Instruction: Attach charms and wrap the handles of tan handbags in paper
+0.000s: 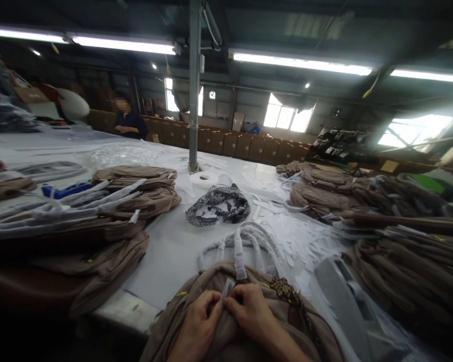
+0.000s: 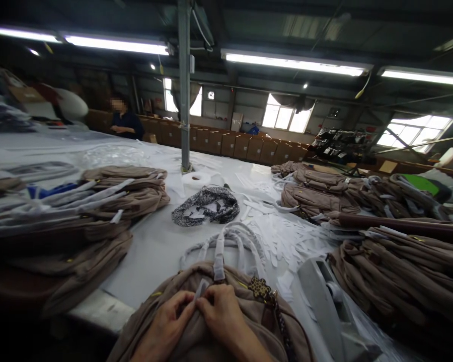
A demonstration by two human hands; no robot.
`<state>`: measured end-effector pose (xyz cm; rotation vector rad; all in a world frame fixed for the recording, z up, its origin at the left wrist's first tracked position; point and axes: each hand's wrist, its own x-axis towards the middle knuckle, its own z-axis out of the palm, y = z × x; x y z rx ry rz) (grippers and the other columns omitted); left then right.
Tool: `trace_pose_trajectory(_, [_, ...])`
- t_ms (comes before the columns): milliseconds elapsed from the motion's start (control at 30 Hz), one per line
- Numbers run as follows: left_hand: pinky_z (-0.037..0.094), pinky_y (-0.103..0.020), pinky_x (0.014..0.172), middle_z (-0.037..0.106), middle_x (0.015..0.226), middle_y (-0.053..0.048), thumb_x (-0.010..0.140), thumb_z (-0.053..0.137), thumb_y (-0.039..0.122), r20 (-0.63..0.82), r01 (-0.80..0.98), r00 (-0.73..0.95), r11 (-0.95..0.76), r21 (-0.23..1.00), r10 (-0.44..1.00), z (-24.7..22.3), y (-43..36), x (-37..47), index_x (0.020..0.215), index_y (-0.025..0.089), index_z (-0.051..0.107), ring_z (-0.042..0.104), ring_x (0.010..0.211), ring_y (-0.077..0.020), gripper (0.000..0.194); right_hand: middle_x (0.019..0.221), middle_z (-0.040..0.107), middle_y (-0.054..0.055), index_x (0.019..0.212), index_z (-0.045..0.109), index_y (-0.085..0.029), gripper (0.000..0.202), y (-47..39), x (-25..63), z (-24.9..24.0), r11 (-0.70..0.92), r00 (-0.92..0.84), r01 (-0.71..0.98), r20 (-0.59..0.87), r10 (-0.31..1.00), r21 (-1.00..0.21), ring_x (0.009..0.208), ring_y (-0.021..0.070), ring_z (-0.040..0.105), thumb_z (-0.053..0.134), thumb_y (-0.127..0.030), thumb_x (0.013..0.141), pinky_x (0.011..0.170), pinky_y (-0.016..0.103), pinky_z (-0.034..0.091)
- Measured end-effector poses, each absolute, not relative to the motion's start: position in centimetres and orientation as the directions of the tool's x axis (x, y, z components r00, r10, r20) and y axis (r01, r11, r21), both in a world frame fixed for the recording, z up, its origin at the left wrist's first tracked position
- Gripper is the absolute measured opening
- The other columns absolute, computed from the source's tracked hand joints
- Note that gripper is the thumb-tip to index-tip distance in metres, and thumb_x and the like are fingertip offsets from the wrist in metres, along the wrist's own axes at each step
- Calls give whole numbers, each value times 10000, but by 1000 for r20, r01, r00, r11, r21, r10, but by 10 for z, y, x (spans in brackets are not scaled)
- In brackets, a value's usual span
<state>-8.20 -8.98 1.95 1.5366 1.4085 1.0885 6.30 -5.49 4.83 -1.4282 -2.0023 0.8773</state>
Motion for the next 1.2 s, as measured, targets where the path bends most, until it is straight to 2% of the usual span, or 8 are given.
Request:
trace_pose_trajectory(167, [459,-242,767,683,852,-40,861,439,306,98,321,37,-105,941,994,19,-90,-83,866,185,663,618,837,-188,254,618,665,-14,678,701,-146,138,-55,61,48,242,-326,529,68,943,-814,601,129,573,571,-151,727,531,195,347])
trace_pose_trajectory(333, [451,-242,715,667,828,-30,833,476,307,83,359,67,-101,928,994,25,-91,-85,843,184,644,602,783,-183,209,584,636,-2,622,659,-129,155,-59,59,39,231,-250,585,99,963,-777,582,136,569,566,-176,735,527,209,332])
trace_pose_trajectory(467, [446,-256,720,662,784,-30,849,441,353,61,358,53,-76,930,997,25,-87,-86,772,184,631,600,766,-185,266,620,658,4,654,665,-136,153,-61,61,39,255,-279,549,113,953,-796,607,143,580,552,-174,750,548,211,350])
trace_pose_trajectory(633, [418,-223,554,579,635,30,764,554,341,-11,164,-8,12,986,1000,15,-83,-86,829,186,562,547,587,-146,169,636,660,-5,668,653,-142,152,-61,64,40,314,-347,509,142,927,-802,622,141,580,540,-174,766,552,205,355])
trace_pose_trajectory(700, [403,-217,535,565,614,36,748,567,323,-22,140,-5,22,990,1000,13,-82,-86,798,178,569,526,557,-134,153,635,654,-11,668,646,-145,151,-61,65,40,330,-365,509,148,919,-795,614,133,573,538,-167,771,551,200,347])
trace_pose_trajectory(867, [400,-227,564,614,628,5,797,500,291,-13,281,82,-11,960,997,18,-83,-88,770,168,660,544,590,-148,204,622,629,-20,674,626,-152,151,-60,70,39,381,-417,538,155,895,-752,593,116,547,536,-173,793,538,200,316])
trace_pose_trajectory(1033, [426,-230,716,654,798,-8,852,456,283,93,337,197,-156,928,976,27,-88,-91,774,207,624,589,779,-169,200,645,626,-28,667,619,-164,124,-54,77,41,469,-518,525,171,838,-711,615,113,534,573,-166,782,574,205,328])
trace_pose_trajectory(1200, [389,-219,604,548,684,21,863,441,356,96,415,94,-127,901,991,25,-92,-86,713,203,529,511,652,-146,233,631,639,-25,672,669,-178,157,-46,76,46,432,-508,451,172,844,-781,613,121,556,558,-153,780,581,203,367])
